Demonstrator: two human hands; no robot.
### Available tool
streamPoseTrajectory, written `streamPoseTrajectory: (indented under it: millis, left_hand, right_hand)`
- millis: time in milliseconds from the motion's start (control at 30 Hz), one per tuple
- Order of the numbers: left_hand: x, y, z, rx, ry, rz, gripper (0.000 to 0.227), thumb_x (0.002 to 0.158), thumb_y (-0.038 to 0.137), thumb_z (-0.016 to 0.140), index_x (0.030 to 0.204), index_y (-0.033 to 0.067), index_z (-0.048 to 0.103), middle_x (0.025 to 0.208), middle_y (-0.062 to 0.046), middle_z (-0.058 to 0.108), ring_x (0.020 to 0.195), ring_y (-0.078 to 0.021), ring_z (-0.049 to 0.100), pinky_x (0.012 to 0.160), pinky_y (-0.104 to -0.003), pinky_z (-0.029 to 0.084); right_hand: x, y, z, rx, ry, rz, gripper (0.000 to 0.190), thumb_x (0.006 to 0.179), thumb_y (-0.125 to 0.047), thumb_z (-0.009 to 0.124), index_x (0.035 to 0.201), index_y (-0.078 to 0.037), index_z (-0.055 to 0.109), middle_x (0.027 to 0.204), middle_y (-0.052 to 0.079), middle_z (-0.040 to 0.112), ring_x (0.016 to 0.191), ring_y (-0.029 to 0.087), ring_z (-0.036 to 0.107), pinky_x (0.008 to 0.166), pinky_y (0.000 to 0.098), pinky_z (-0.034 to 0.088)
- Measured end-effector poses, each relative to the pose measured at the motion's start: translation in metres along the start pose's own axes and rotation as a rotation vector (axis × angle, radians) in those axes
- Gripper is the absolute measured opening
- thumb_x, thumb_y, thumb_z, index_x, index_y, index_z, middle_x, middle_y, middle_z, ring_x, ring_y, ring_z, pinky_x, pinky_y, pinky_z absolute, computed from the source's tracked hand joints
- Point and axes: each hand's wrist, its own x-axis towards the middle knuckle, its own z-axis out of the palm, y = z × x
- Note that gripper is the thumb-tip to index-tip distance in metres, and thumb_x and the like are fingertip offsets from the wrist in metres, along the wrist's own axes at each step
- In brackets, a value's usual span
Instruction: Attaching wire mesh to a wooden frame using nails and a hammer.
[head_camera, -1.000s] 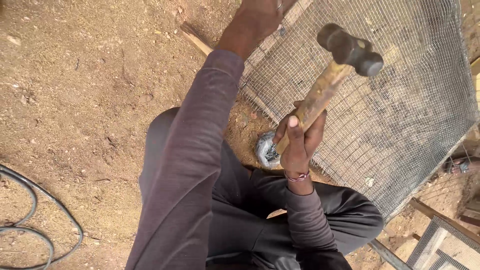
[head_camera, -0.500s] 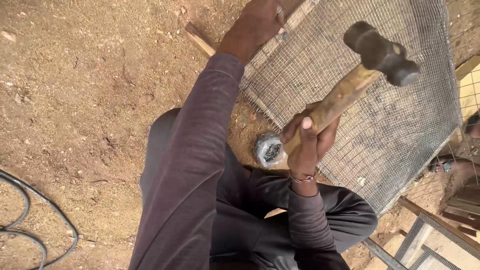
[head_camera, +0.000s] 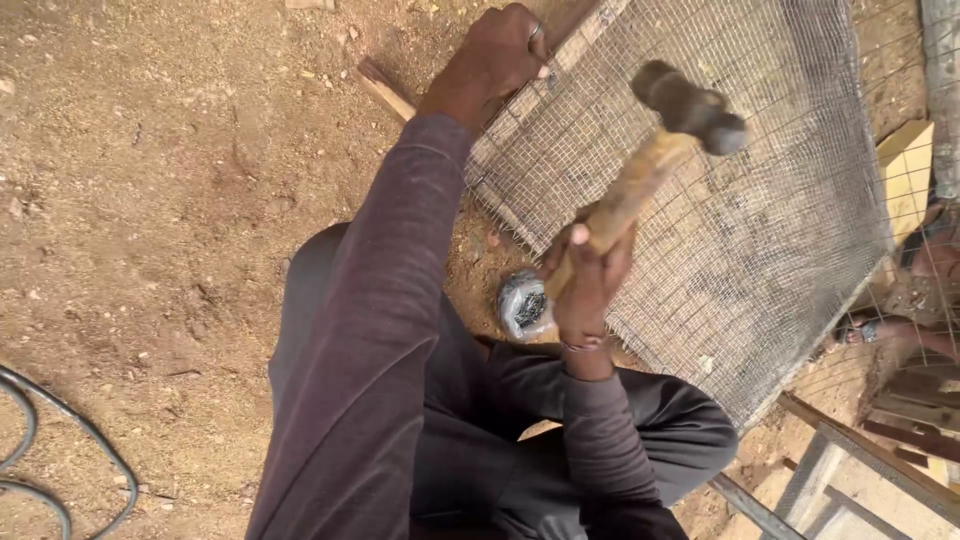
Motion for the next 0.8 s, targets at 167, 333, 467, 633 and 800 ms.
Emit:
streamPoseTrajectory:
  millis: [167,333,467,633,800]
  left_hand:
    - [0.017,-0.015,0.014,0.064,-0.012,0.208,0.01,0.08,0.01,0.077,0.09,0.0089,0.078,0.094,-0.019,0.075,0.091,-0.0362,0.073,0.088,-0.048,0.054]
    - [0.0,0.014,-0.007,0.101,-0.115,-0.108,0.021,0.088,0.023,0.083,0.087,0.0039,0.075,0.085,-0.016,0.075,0.071,-0.0238,0.073,0.071,-0.041,0.062]
    - [-0.008,0.03,-0.007,0.172,-0.134,-0.161,0.021,0.089,0.026,0.084,0.086,0.0067,0.076,0.081,-0.014,0.076,0.068,-0.0217,0.073,0.07,-0.04,0.061]
    - [-0.015,0.036,-0.004,0.328,-0.008,-0.239,0.034,0.085,0.037,0.089,0.084,0.0063,0.075,0.083,-0.016,0.075,0.075,-0.0264,0.073,0.07,-0.045,0.057]
    - [-0.018,0.032,0.014,0.451,0.116,-0.26,0.035,0.086,0.042,0.084,0.094,0.0084,0.076,0.093,-0.019,0.075,0.087,-0.0352,0.073,0.077,-0.05,0.057]
  right_hand:
    - [0.001,-0.028,0.028,-0.459,0.084,0.409,0.023,0.099,-0.019,0.053,0.118,-0.006,0.051,0.068,0.004,0.056,0.046,0.013,0.051,0.039,0.0294,0.048]
    - [-0.028,-0.058,0.029,-0.158,0.09,0.347,0.024,0.104,-0.018,0.058,0.119,-0.003,0.048,0.068,0.004,0.053,0.047,0.014,0.05,0.043,0.0287,0.045]
    - [-0.064,-0.083,0.015,-0.157,0.028,0.119,0.03,0.107,-0.024,0.056,0.125,0.0,0.052,0.069,0.005,0.055,0.049,0.012,0.051,0.048,0.0267,0.045]
    - [-0.123,-0.093,-0.011,-0.075,0.077,0.054,0.038,0.102,-0.026,0.061,0.125,0.002,0.05,0.071,0.007,0.056,0.053,0.013,0.054,0.051,0.0271,0.047]
    - [-0.192,-0.094,-0.049,-0.079,0.131,0.118,0.037,0.101,-0.025,0.061,0.123,0.003,0.051,0.069,0.007,0.056,0.049,0.013,0.053,0.048,0.0265,0.047]
